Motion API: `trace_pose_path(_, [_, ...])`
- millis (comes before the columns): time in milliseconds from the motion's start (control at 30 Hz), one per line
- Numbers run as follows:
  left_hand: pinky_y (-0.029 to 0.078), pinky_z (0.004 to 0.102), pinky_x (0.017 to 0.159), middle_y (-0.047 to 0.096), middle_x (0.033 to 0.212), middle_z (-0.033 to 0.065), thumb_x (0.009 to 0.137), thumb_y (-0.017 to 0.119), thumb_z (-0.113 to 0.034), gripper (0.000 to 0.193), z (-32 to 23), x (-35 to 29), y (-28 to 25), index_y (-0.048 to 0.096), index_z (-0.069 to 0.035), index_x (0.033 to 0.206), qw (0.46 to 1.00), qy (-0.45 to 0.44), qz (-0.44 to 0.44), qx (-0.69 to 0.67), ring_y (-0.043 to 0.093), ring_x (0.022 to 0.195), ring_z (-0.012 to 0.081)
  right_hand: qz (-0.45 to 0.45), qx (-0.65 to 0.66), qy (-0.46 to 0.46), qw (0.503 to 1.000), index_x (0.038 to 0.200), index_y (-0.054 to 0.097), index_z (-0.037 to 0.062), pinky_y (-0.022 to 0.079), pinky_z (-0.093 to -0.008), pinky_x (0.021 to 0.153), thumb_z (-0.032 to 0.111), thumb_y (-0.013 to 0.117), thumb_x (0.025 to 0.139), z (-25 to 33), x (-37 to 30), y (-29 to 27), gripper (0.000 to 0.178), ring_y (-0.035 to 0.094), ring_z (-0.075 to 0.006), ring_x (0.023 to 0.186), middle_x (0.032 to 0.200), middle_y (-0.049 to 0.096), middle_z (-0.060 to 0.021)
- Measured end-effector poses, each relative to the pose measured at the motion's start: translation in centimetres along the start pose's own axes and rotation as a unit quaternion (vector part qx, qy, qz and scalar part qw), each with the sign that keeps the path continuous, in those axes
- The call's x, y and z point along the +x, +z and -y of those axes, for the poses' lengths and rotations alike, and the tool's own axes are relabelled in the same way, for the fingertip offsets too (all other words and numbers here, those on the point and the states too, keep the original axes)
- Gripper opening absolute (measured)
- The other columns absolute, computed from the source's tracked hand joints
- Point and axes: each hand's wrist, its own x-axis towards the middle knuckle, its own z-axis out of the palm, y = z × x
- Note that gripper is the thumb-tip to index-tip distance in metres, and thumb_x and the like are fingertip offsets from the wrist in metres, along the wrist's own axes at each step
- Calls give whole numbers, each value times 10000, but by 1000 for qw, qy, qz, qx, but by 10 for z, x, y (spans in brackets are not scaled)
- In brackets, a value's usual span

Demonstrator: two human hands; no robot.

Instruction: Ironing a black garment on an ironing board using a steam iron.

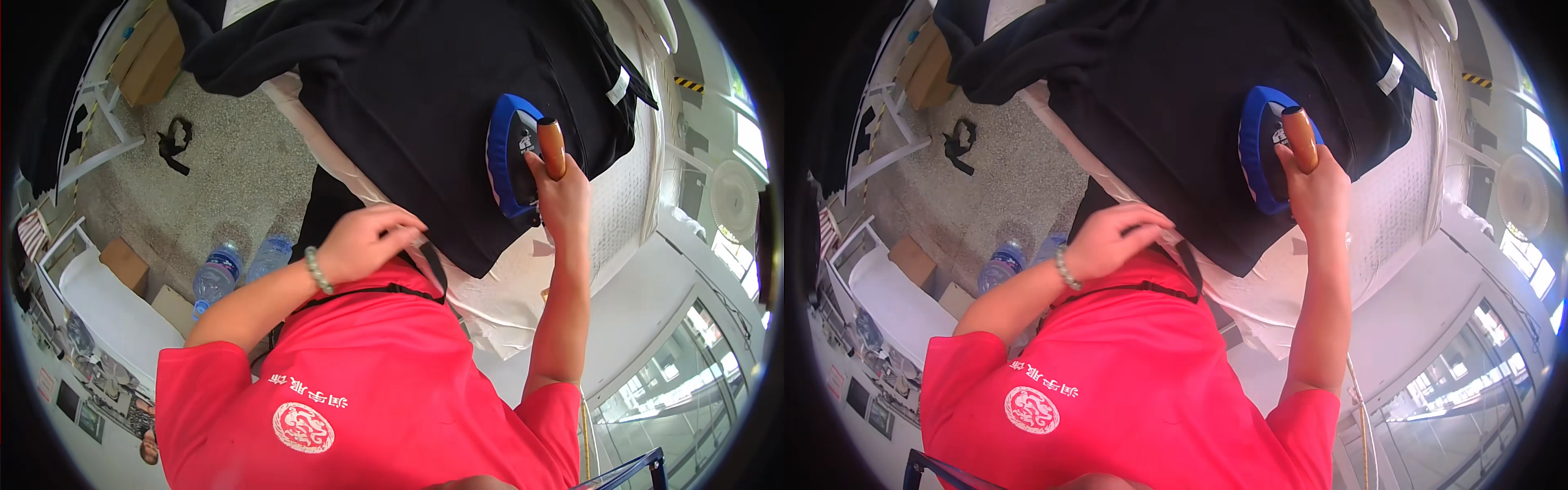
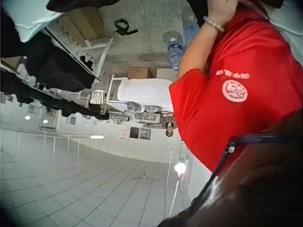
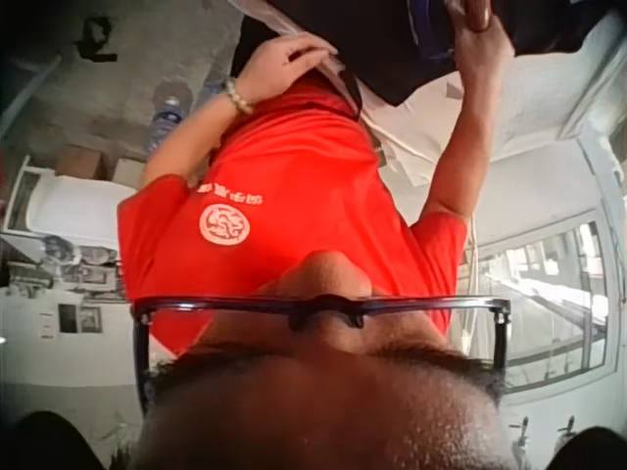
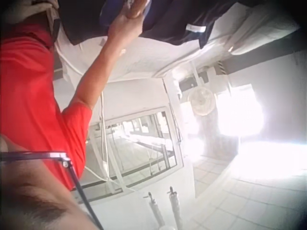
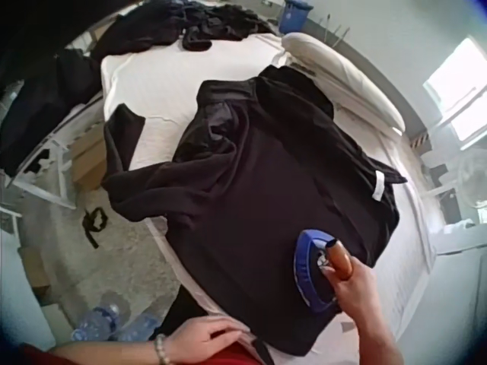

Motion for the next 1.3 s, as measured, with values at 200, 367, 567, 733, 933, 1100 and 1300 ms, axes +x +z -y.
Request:
trace_pose_path(200, [531, 300, 926, 735, 1078, 96, 1032, 598, -118, 200, -12, 9, -27, 728, 4, 1123, 993, -43, -110, -15, 695, 1035, 173, 15, -36, -9, 999, 1079, 702, 1, 551, -426, 779, 441, 742, 936, -1, 2, 7, 464, 740, -366, 848, 843, 723, -223])
trace_pose_path(367, [536, 291, 900, 738, 1059, 75, 1035, 605, -134, 196, -32, 44, -39, 725, -4, 1119, 994, -24, -109, 18, 697, 993, 141, -27, -30, -30, 999, 1002, 680, -2, 447, -348, 539, 340, 773, 931, -35, 3, 1, 362, 551, -147, 557, 686, 602, -74])
trace_pose_path(567, [548, 285, 869, 736, 1015, 73, 1011, 661, -195, 198, -63, 118, -57, 717, -24, 1094, 991, -34, -74, 105, 712, 949, 152, 62, 167, 189, 966, 1130, 648, 21, 426, -292, 500, 263, 747, 938, -153, -25, -58, 324, 545, -119, 538, 718, 613, -14])
trace_pose_path(733, [578, 364, 869, 725, 1022, 152, 870, 777, -514, 548, -75, 221, -30, 677, -22, 1089, 841, 110, -41, 528, 723, 955, 308, -227, -12, 140, 964, 1205, 629, 38, 521, -391, 664, 226, 739, 931, -289, -55, 3, 350, 661, -289, 686, 773, 666, -85])
trace_pose_path(933, [572, 422, 907, 724, 1080, 193, 719, 814, -689, 867, -97, 264, 0, 641, 40, 1155, 756, -33, 39, 652, 717, 1022, 353, -442, -120, -99, 884, 1198, 647, 68, 545, -423, 849, 187, 735, 949, -207, -54, -1, 290, 668, -314, 1050, 1211, 665, -159])
trace_pose_path(1100, [567, 427, 919, 720, 1122, 225, 673, 826, -730, 967, -105, 274, 10, 622, 73, 1171, 733, -88, 78, 671, 714, 1053, 359, -117, 300, 148, 935, 1202, 618, 23, 555, -385, 787, 313, 830, 870, -170, -48, 78, 489, 700, -284, 847, 979, 721, -128])
trace_pose_path(1300, [562, 422, 920, 717, 1139, 236, 670, 829, -733, 974, -109, 282, 14, 618, 76, 1169, 706, -143, 108, 685, 715, 1059, 354, -121, 365, 162, 909, 1176, 644, -11, 556, -375, 751, 322, 837, 852, -176, -34, 84, 502, 706, -217, 794, 831, 718, -103])
